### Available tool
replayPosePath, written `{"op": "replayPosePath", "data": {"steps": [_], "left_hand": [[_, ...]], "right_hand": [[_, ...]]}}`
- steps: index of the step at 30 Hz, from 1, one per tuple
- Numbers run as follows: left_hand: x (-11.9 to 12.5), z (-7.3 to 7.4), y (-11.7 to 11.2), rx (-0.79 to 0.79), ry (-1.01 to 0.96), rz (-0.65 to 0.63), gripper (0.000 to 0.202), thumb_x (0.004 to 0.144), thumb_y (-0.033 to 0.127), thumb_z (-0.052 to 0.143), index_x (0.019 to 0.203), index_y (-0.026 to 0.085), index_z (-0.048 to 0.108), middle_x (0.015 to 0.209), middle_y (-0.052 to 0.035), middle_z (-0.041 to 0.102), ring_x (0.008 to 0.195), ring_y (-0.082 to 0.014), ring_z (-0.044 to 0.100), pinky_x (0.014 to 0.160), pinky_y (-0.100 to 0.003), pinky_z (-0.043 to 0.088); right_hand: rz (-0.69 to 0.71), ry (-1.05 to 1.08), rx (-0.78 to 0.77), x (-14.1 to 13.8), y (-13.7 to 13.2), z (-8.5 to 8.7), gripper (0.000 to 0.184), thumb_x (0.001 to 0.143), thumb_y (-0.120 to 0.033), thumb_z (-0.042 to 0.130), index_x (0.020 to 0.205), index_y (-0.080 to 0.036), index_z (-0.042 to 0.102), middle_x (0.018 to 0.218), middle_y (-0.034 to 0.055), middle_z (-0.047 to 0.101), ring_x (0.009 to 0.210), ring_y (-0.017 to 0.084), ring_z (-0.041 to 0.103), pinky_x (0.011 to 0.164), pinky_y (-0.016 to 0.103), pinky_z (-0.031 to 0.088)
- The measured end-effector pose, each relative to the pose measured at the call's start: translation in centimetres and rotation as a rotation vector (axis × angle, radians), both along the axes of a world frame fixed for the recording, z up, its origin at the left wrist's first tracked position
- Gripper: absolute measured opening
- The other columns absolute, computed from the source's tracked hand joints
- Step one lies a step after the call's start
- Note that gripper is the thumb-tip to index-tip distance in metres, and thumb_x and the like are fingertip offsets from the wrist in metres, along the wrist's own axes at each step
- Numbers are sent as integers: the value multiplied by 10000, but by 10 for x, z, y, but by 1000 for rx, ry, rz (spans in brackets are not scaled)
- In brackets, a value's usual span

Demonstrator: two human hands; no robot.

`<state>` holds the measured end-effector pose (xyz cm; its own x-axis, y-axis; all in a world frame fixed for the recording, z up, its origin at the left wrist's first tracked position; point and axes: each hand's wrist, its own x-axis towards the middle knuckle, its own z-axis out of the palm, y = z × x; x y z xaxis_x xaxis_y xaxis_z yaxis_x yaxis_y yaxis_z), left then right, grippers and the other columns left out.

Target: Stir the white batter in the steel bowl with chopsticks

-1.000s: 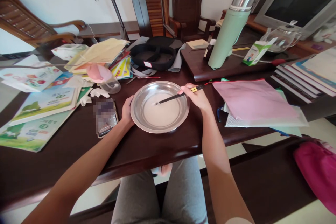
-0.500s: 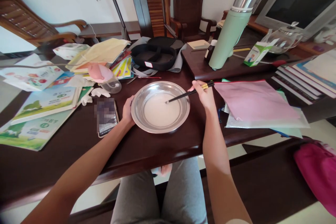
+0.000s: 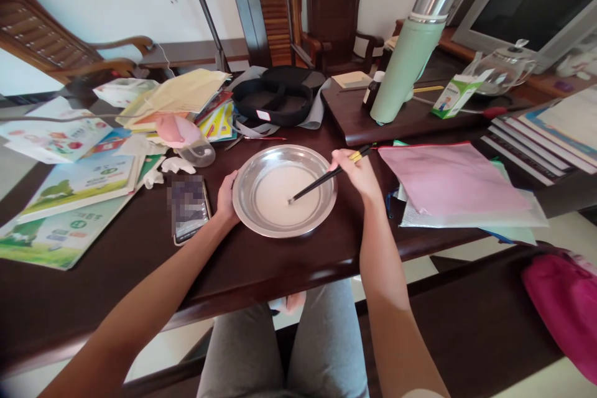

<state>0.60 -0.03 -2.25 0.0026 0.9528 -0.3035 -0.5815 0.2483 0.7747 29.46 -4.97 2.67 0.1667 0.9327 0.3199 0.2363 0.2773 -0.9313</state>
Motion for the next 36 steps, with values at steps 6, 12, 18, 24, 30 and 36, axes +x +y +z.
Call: {"op": "replayPosePath", "data": {"steps": [6,12,18,24,30,36], "left_hand": [[1,2,0,3,-18,-5,165,773,354,739,745,202,681,721,-3,717,873,-249,716,839,-349,564],[1,2,-1,-24,-20,2,197,755,369,758,737,189,681,716,-8,712,869,-250,720,844,-338,561],[-1,-3,1,1,-16,14,178,771,357,755,744,193,691,719,-3,719,833,-234,712,823,-329,562],[-1,-4,2,-4,-26,-2,209,754,381,776,731,198,676,709,5,705,788,-220,703,810,-325,561],[0,-4,1,11,-16,10,187,767,372,755,747,199,685,722,1,715,831,-230,707,808,-331,561],[-1,-5,2,8,-21,7,179,757,361,756,744,192,697,733,-2,713,793,-213,695,820,-323,560]], "right_hand": [[6,-47,32,-1,2,-1,448,843,-667,700,687,-250,744,736,23,766,780,220,726,841,361,550],[101,-5,-12,-1,1,-1,479,836,-673,704,626,-244,735,682,19,744,721,208,717,789,341,545],[-46,-3,29,2,2,-2,469,828,-687,703,651,-253,729,684,13,741,755,223,725,834,362,547],[104,-19,-23,0,1,-1,485,833,-684,698,633,-243,728,686,26,745,742,231,729,800,366,560],[-72,17,56,4,2,-3,473,837,-674,703,636,-247,726,656,9,730,723,214,720,803,350,548],[118,-28,-14,-1,1,-1,476,829,-681,705,649,-243,745,710,28,753,748,222,726,790,355,554]]}}
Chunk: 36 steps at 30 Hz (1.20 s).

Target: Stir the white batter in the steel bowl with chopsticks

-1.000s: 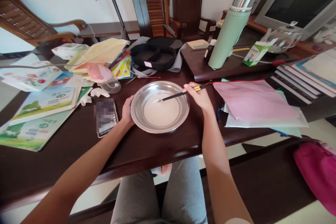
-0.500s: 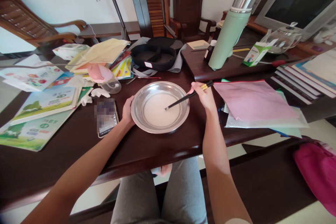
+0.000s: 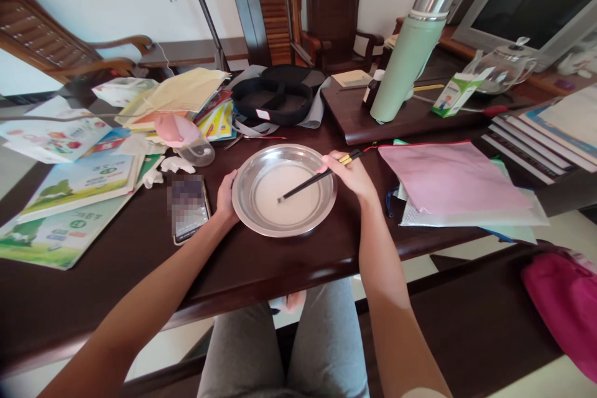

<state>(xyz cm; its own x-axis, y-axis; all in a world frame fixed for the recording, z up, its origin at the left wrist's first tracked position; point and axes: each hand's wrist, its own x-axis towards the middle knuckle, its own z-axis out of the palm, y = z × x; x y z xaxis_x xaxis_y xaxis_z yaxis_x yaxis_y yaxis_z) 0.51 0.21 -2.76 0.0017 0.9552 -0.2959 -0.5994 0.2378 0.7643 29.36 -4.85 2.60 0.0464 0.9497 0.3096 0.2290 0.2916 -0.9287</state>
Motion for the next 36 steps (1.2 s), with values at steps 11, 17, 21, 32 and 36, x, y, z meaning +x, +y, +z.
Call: {"op": "replayPosePath", "data": {"steps": [11,17,21,32,36], "left_hand": [[-1,-1,0,0,23,-7,201,743,384,771,754,195,703,731,-3,714,830,-227,704,832,-328,561],[-1,0,-1,6,20,-9,202,732,388,773,771,205,698,737,3,718,863,-237,711,843,-339,565],[0,0,-1,2,16,-20,224,726,403,781,768,202,690,749,0,724,866,-241,714,853,-346,567],[1,3,-2,0,14,-3,228,726,393,793,739,204,666,696,8,692,856,-243,713,837,-345,561],[0,5,-3,-16,-5,-24,201,754,379,768,752,204,669,720,2,710,837,-234,707,832,-350,566]], "right_hand": [[-33,3,-2,2,-2,1,482,835,-679,699,630,-243,724,686,25,740,736,224,720,801,363,551],[-202,24,46,5,-1,1,496,845,-686,681,625,-242,711,654,15,722,722,214,706,814,358,544],[-97,26,3,2,-2,3,521,835,-700,679,595,-237,689,638,22,708,699,220,706,769,359,552],[-73,25,2,1,-2,1,514,830,-706,680,602,-246,696,641,25,716,711,236,722,783,383,570],[-43,-33,15,-1,0,1,458,835,-670,703,683,-240,748,747,38,766,791,230,734,839,370,563]]}}
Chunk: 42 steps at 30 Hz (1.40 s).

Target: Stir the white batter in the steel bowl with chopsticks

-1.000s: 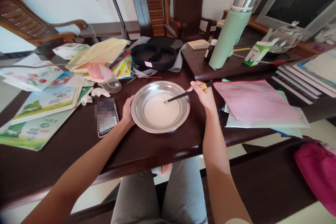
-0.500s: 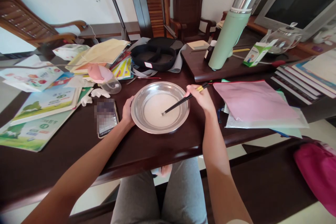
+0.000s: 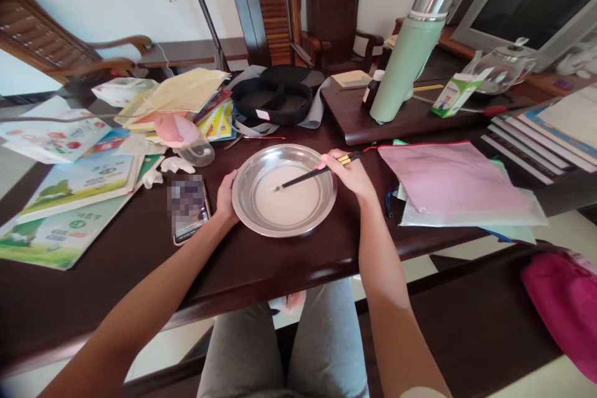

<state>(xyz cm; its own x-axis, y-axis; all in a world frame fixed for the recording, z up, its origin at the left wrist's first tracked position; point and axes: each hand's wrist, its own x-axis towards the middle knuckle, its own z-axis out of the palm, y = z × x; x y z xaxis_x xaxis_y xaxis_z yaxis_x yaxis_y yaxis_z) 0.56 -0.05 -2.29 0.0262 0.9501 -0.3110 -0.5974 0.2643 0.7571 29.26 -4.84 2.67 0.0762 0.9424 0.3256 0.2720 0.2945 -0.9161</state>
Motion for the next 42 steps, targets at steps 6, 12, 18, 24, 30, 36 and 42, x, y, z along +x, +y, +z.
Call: {"op": "replayPosePath", "data": {"steps": [6,12,18,24,30,36,42], "left_hand": [[0,0,0,12,9,24,211,728,374,783,730,201,662,686,10,684,853,-239,711,840,-340,561],[0,-1,0,5,7,9,202,753,380,770,746,210,662,710,6,706,819,-225,705,814,-335,562],[0,-1,0,8,6,14,220,729,387,788,728,203,668,706,1,691,838,-236,715,835,-329,555],[-1,-3,1,7,11,7,213,747,391,775,751,203,675,724,3,708,816,-223,705,819,-331,557],[-1,-3,1,14,23,21,230,731,397,796,743,207,666,708,9,701,832,-235,709,828,-339,558],[-1,-5,2,13,16,12,232,739,408,790,777,208,679,751,4,720,838,-223,708,832,-335,561],[0,-1,1,7,14,13,200,747,382,772,739,206,676,729,-2,719,864,-245,718,827,-343,569]], "right_hand": [[-101,96,10,4,-1,-1,532,835,-703,674,573,-240,664,598,14,679,668,217,698,755,360,559],[-53,18,3,-1,0,1,484,812,-710,698,663,-251,737,699,24,743,773,234,724,838,372,553],[-96,78,5,2,-1,-1,533,828,-721,665,574,-253,663,605,17,688,686,231,705,774,378,558],[-82,33,11,0,0,1,484,810,-710,700,654,-253,734,707,24,755,775,233,724,842,376,562],[-59,67,-12,2,-1,1,540,813,-734,675,570,-251,678,604,21,696,683,232,705,771,381,566],[-109,38,16,2,1,-1,479,828,-698,688,647,-256,724,691,20,746,762,236,722,828,381,559],[9,48,-18,0,0,-1,500,839,-692,683,609,-249,711,652,25,718,709,230,710,784,379,552]]}}
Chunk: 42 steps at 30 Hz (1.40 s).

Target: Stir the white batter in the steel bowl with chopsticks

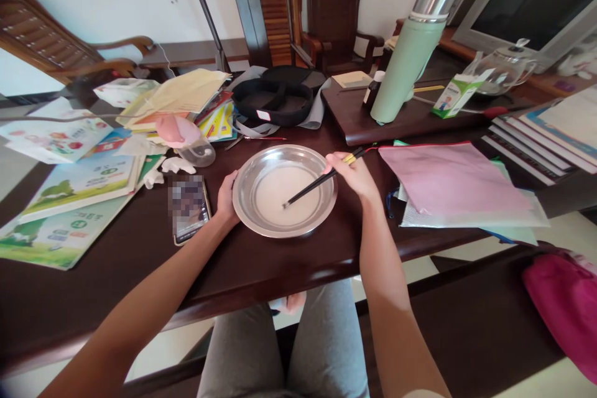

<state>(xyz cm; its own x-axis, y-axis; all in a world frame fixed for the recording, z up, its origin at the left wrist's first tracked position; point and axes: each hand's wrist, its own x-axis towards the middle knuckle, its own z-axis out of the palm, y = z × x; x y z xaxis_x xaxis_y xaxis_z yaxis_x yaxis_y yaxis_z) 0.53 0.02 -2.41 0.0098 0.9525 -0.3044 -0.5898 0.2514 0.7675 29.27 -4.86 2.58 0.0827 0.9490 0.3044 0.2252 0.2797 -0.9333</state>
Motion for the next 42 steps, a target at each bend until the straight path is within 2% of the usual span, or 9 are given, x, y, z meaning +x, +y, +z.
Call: {"op": "replayPosePath", "data": {"steps": [3,8,12,14,19,25,30,36,42], "left_hand": [[1,2,-1,-7,-6,-8,189,752,383,763,744,212,683,733,-5,722,871,-254,721,823,-350,572],[1,2,-1,-6,8,3,201,758,389,769,755,212,676,742,-4,726,871,-251,720,833,-358,572],[1,1,-1,-5,-3,-2,203,756,386,771,733,214,666,719,-1,719,838,-248,714,816,-357,577],[1,2,-1,-5,-8,-1,200,746,381,774,729,212,670,706,2,710,822,-241,711,810,-345,575],[0,2,-1,-5,4,8,225,725,385,800,754,195,683,716,3,709,861,-248,722,839,-338,565],[1,3,-1,-5,10,11,181,757,373,759,739,205,694,731,-6,729,868,-254,721,812,-344,573],[0,1,0,-7,14,15,179,753,370,765,770,202,708,743,-4,731,881,-248,722,821,-329,569],[1,1,0,-2,-2,16,193,750,376,764,723,201,687,706,-4,710,850,-250,720,821,-342,572],[1,0,0,-11,3,18,186,759,372,754,765,194,701,734,-10,722,875,-253,720,830,-346,569]], "right_hand": [[34,-38,-3,-3,1,0,464,829,-686,700,674,-252,751,728,31,758,781,238,728,824,380,554],[-176,48,58,8,-1,0,491,839,-678,696,588,-256,695,613,1,695,673,209,688,794,362,534],[10,9,-7,1,-1,2,475,825,-678,711,624,-247,730,677,22,736,724,223,712,792,362,545],[35,-17,-6,-2,-1,2,449,820,-671,723,678,-247,763,735,27,765,781,229,728,818,360,547],[-171,60,79,7,-1,0,489,843,-672,698,598,-248,713,619,2,708,668,201,693,770,343,534],[14,-29,8,1,0,1,469,829,-685,703,668,-247,751,717,28,761,776,237,732,799,365,556],[-189,25,87,8,1,-2,499,861,-678,670,609,-249,702,639,9,715,705,215,706,807,365,547],[15,-37,24,1,0,0,463,848,-668,695,676,-243,754,736,34,763,778,231,733,815,366,553],[-212,35,84,8,1,-2,512,865,-675,664,587,-245,673,615,9,695,679,210,696,799,366,542]]}}
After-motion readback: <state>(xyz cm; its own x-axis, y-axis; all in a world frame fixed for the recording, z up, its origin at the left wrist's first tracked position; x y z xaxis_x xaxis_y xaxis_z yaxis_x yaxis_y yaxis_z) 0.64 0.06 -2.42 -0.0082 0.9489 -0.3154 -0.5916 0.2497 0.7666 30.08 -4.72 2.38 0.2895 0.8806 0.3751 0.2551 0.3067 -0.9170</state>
